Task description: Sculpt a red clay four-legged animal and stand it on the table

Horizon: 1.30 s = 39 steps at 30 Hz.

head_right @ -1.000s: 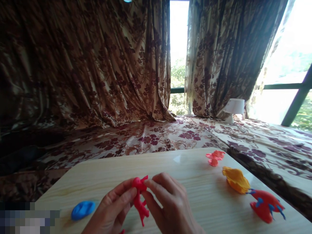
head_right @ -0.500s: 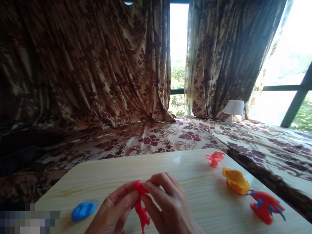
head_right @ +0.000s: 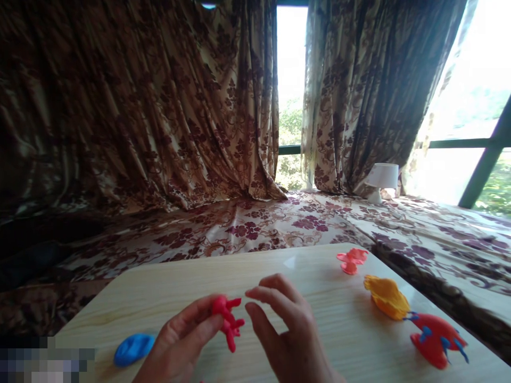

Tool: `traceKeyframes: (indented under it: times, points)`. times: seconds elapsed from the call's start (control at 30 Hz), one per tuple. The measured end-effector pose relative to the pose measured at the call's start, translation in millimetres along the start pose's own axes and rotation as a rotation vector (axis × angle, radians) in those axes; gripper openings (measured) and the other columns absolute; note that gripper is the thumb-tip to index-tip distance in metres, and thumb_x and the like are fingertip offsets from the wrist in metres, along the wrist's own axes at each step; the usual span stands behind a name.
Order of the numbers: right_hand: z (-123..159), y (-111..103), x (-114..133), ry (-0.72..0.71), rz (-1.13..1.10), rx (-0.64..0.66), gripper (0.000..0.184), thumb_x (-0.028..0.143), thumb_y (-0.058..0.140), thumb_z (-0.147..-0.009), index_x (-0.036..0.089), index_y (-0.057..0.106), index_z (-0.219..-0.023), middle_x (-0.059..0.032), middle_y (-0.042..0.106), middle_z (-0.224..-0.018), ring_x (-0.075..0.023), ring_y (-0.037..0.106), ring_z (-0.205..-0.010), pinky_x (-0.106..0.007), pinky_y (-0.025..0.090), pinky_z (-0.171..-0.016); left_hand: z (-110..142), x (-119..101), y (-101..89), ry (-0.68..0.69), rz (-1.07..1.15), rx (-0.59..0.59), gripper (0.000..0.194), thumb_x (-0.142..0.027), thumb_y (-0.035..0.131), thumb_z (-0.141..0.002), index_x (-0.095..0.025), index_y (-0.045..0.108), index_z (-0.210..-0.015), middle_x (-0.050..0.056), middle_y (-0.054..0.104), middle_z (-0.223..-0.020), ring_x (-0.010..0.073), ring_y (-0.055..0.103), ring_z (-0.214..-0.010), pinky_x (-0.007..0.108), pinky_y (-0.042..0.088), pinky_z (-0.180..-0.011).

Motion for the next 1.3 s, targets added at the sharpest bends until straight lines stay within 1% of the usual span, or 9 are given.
traceKeyframes:
  times: [0.2,0.4,0.53,0.67,0.8,0.87,0.97,1.17,1.3]
  points:
    - [1,10,0,-0.015,-0.066,0.063,0.023,0.008,0.063,-0.083,0.022,0.068,-0.100,-0.0044,0.061,-0.087,-0.0159,0.062,-0.077,-0.024,0.053,-0.065,1,4,0.6,-0.051,-0.023,0.062,0.029,-0.034,0.084,-0.059,-0.020,0.076,-0.083,0.004,0.077,-0.079,0.0170,0.067,-0.075,0.025,0.051,-0.073]
    - [1,13,0,0.028,-0.136,0.074,0.017,0.008,0.061,-0.084,0.022,0.069,-0.089,-0.0018,0.061,-0.079,-0.0136,0.061,-0.071,-0.022,0.050,-0.062,2,8,1.7,-0.079,-0.070,0.142,0.029,-0.037,0.080,-0.064,-0.022,0.076,-0.088,0.003,0.076,-0.082,0.0167,0.064,-0.081,0.025,0.049,-0.080]
    - [-2,9,0,0.081,-0.180,0.107,0.012,0.011,0.061,-0.084,0.020,0.068,-0.083,-0.0018,0.063,-0.078,-0.0133,0.063,-0.071,-0.021,0.051,-0.063,5,4,4.2,-0.098,-0.032,0.116,0.031,-0.038,0.082,-0.060,-0.022,0.077,-0.086,0.003,0.075,-0.079,0.0170,0.064,-0.080,0.026,0.051,-0.079]
    - [-1,4,-6,0.232,-0.264,0.196,0.009,0.021,0.062,-0.086,0.022,0.069,-0.090,-0.0010,0.066,-0.074,-0.0139,0.064,-0.069,-0.021,0.054,-0.063,7,3,4.0,-0.129,-0.013,0.077,0.034,-0.041,0.084,-0.056,-0.022,0.077,-0.083,0.003,0.075,-0.077,0.0168,0.063,-0.077,0.025,0.053,-0.075]
    - [15,21,-7,0.383,-0.463,0.420,0.022,0.023,0.057,-0.089,0.024,0.067,-0.108,0.0019,0.068,-0.063,-0.0093,0.059,-0.047,-0.017,0.053,-0.046,6,5,4.9,-0.128,-0.013,0.132,0.031,-0.039,0.082,-0.060,-0.019,0.076,-0.083,0.004,0.073,-0.074,0.0154,0.062,-0.066,0.026,0.053,-0.065]
    - [20,28,-5,0.369,-0.480,0.470,0.029,0.019,0.054,-0.089,0.026,0.065,-0.115,0.0011,0.071,-0.067,-0.0088,0.061,-0.046,-0.017,0.053,-0.046,6,5,6.0,-0.114,-0.017,0.153,0.029,-0.037,0.082,-0.062,-0.018,0.075,-0.082,0.004,0.073,-0.071,0.0145,0.062,-0.063,0.024,0.051,-0.061]
    - [19,29,-4,0.322,-0.403,0.447,0.028,0.017,0.053,-0.089,0.025,0.068,-0.110,0.0004,0.070,-0.067,-0.0090,0.061,-0.047,-0.016,0.051,-0.044,8,2,8.8,-0.118,-0.014,0.143,0.029,-0.037,0.083,-0.059,-0.019,0.076,-0.081,0.003,0.073,-0.067,0.0141,0.063,-0.062,0.023,0.051,-0.061]
    - [9,22,4,0.079,-0.103,0.451,0.022,0.016,0.054,-0.088,0.021,0.071,-0.101,0.0010,0.060,-0.061,-0.0092,0.051,-0.050,-0.019,0.040,-0.048,11,-2,9.0,-0.142,-0.041,0.072,0.034,-0.041,0.087,-0.051,-0.021,0.077,-0.076,0.003,0.074,-0.070,0.0157,0.065,-0.066,0.021,0.053,-0.054]
    - [8,21,7,0.017,-0.037,0.465,0.021,0.017,0.052,-0.091,0.021,0.070,-0.101,0.0026,0.056,-0.061,-0.0084,0.048,-0.050,-0.020,0.036,-0.048,11,-1,9.0,-0.161,-0.098,0.096,0.038,-0.043,0.085,-0.053,-0.020,0.077,-0.082,0.004,0.073,-0.072,0.0180,0.065,-0.068,0.024,0.056,-0.049]
Point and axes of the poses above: each hand's wrist, its own z-axis away from the middle knuckle, its own y-axis out of the palm, x = y × z, the point moved 6 cm from there along -z, towards the middle knuckle
